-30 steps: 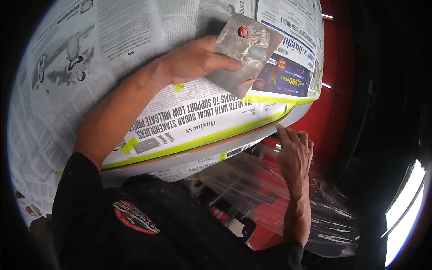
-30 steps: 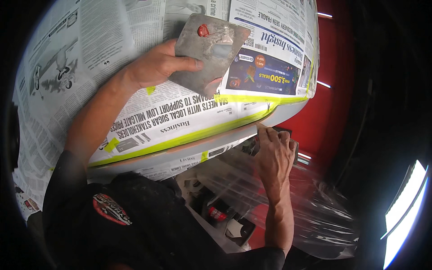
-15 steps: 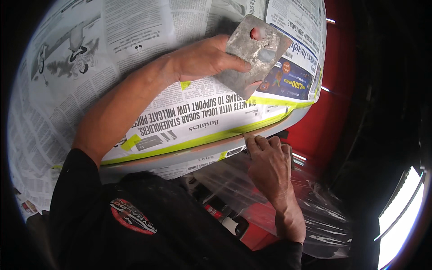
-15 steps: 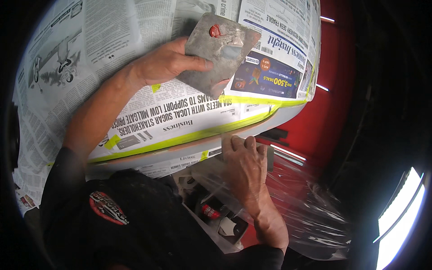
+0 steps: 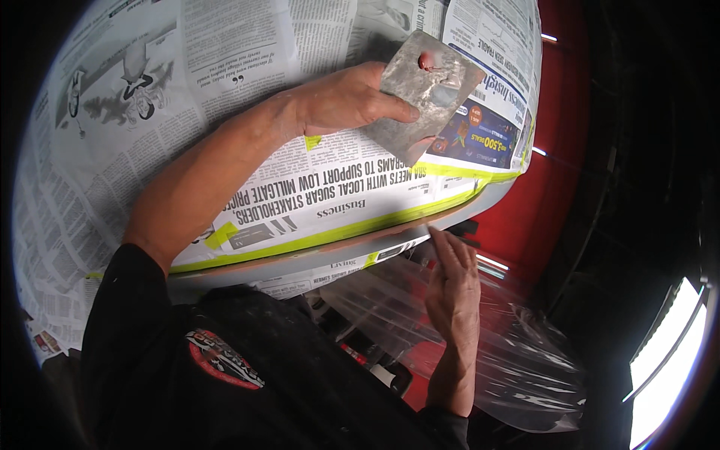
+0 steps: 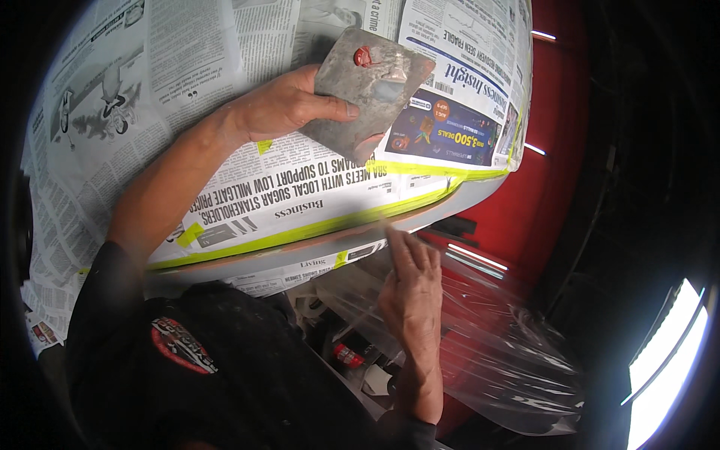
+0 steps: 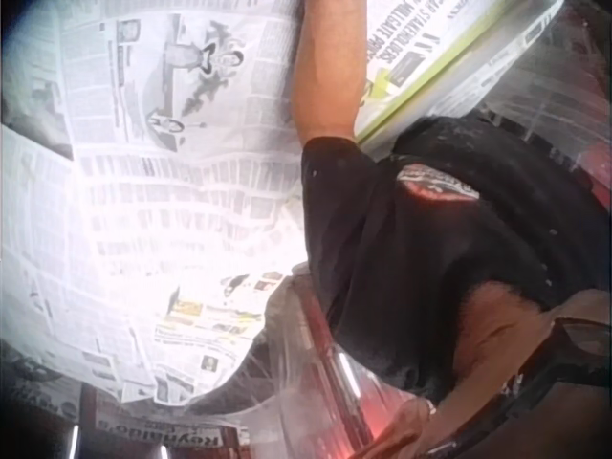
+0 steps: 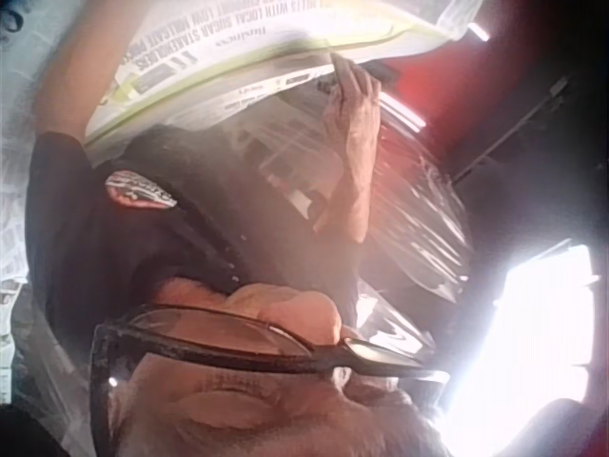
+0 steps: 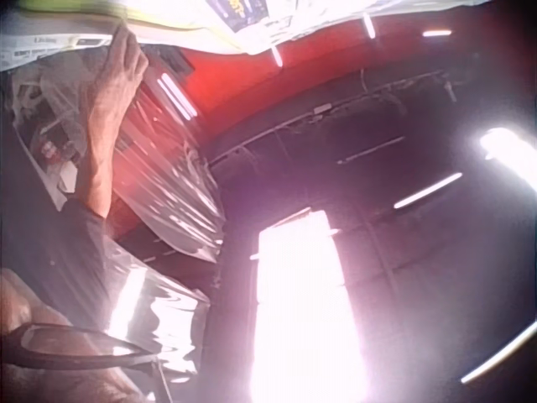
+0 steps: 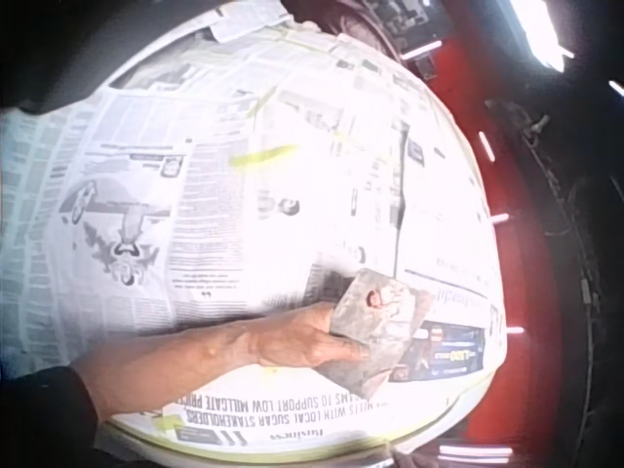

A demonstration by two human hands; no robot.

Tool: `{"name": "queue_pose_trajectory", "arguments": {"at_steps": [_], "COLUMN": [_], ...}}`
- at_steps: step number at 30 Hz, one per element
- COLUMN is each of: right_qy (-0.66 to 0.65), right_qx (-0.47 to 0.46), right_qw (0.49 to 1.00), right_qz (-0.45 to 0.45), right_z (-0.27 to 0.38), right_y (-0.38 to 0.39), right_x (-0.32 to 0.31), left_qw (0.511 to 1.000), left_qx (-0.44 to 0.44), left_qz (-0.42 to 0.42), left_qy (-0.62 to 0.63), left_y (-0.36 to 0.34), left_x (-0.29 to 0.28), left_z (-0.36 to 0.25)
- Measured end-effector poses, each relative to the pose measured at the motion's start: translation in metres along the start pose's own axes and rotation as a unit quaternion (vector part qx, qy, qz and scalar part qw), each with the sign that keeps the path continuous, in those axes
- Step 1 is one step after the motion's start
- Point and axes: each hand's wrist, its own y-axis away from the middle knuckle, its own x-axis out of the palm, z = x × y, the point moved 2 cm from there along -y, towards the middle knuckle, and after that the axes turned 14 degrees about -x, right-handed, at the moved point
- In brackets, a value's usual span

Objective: The person applies body filler to a car panel using a metal spreader and a smaller scraper. They repeatedly scoop filler from the spreader and smooth it onto the surface, which is masked with newspaper and tape.

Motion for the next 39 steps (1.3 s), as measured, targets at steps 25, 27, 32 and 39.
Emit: {"name": "queue_pose_trajectory", "arguments": {"at_steps": [25, 27, 32, 39], "right_qy": [0.125, 0.145, 0.146, 0.157], "right_qx": [-0.070, -0.082, -0.111, 0.014], "right_qw": [0.975, 0.976, 0.979, 0.970], "right_qz": [-0.169, -0.138, -0.092, -0.187], "right_z": [-0.005, 0.006, 0.013, -0.051], "right_y": [0.040, 0.037, 0.062, 0.035], "right_x": [0.108, 0.119, 0.136, 0.070], "left_qw": [1.000, 1.000, 1.000, 0.999], "left_qx": [-0.007, -0.009, -0.005, 0.005], "left_qz": [0.002, 0.007, 0.000, -0.029], "left_qy": [-0.026, -0.017, -0.022, -0.023], "left_y": [-0.003, -0.002, -0.001, 0.000], "left_x": [0.000, 0.001, 0.000, 0.001], "left_z": [0.003, 0.003, 0.002, 0.000]}}
